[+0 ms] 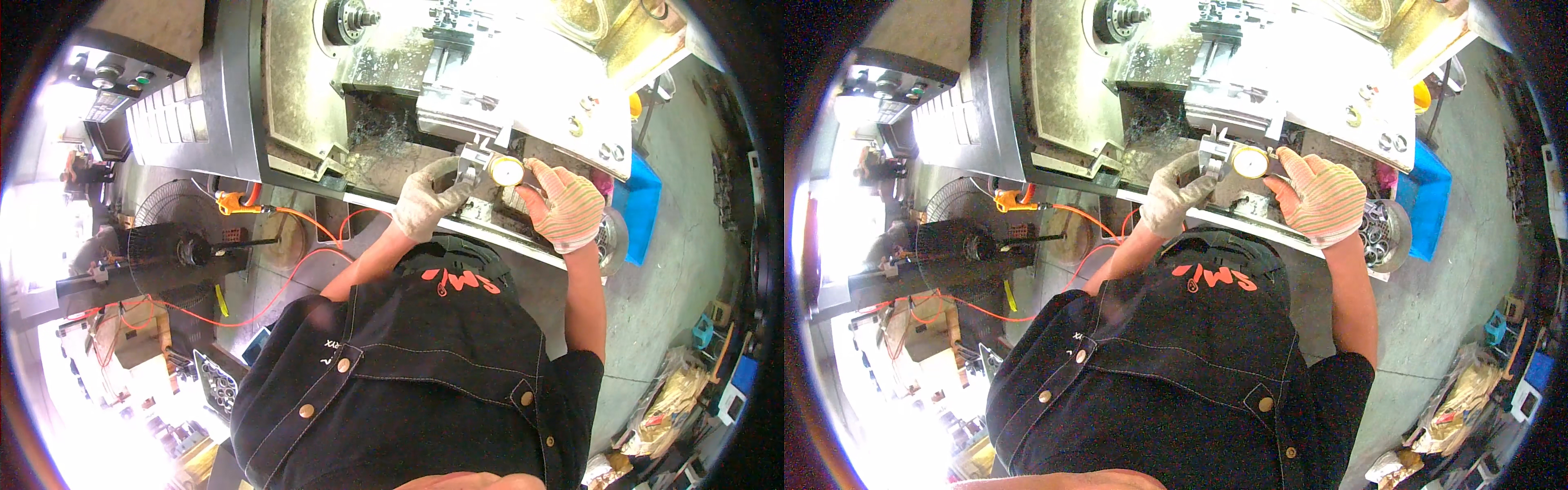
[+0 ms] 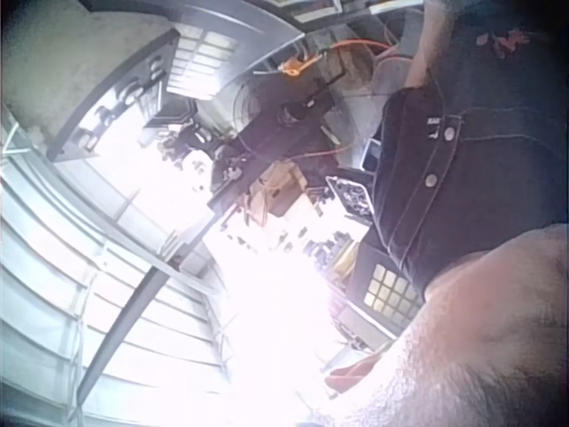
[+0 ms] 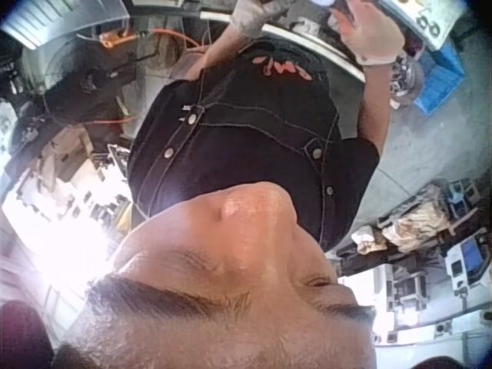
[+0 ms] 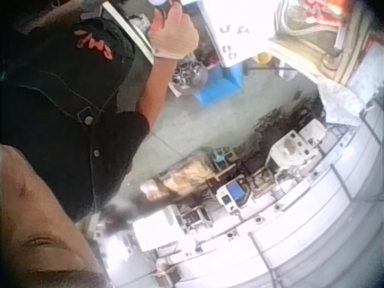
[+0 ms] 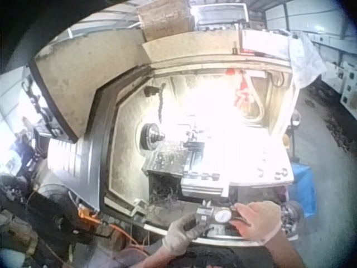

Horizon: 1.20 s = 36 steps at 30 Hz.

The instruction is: The person uses a screwdriver to adjust a component on a lathe machine. They then pick up a metal ring and measure its dimensions using a dial caliper, rotating the part to check different angles.

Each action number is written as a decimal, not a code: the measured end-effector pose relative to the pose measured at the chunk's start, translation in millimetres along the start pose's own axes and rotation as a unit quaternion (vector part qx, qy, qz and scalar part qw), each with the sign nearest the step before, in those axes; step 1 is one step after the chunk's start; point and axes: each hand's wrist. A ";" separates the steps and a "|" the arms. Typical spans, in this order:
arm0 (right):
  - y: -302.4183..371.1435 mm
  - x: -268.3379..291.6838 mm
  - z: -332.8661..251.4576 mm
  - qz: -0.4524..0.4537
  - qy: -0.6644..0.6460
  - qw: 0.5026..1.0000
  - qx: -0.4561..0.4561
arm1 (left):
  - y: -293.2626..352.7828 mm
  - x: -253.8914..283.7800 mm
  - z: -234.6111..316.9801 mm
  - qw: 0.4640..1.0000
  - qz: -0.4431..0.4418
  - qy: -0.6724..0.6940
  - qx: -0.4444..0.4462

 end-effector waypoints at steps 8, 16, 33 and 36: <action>0.7 -0.2 -2.1 0.001 0.000 1.000 -0.017 | -0.2 -1.9 -2.0 1.000 0.006 -0.003 -0.016; 1.3 -3.2 -0.2 0.022 0.026 0.999 0.018 | 2.3 -4.3 -3.1 1.000 0.004 0.019 -0.009; 0.9 -10.5 1.6 0.030 0.030 0.999 0.010 | 2.3 -2.5 0.7 0.998 -0.002 0.054 0.041; 1.0 -11.8 1.9 0.024 0.038 0.999 0.003 | 4.7 4.5 -3.9 0.998 -0.028 0.033 0.051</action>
Point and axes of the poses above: each hand's wrist, its own y-axis away from the middle knuckle, its own x-axis out of the back of the hand, z = x × y, and after that the axes turned 8 degrees about -x, right-handed
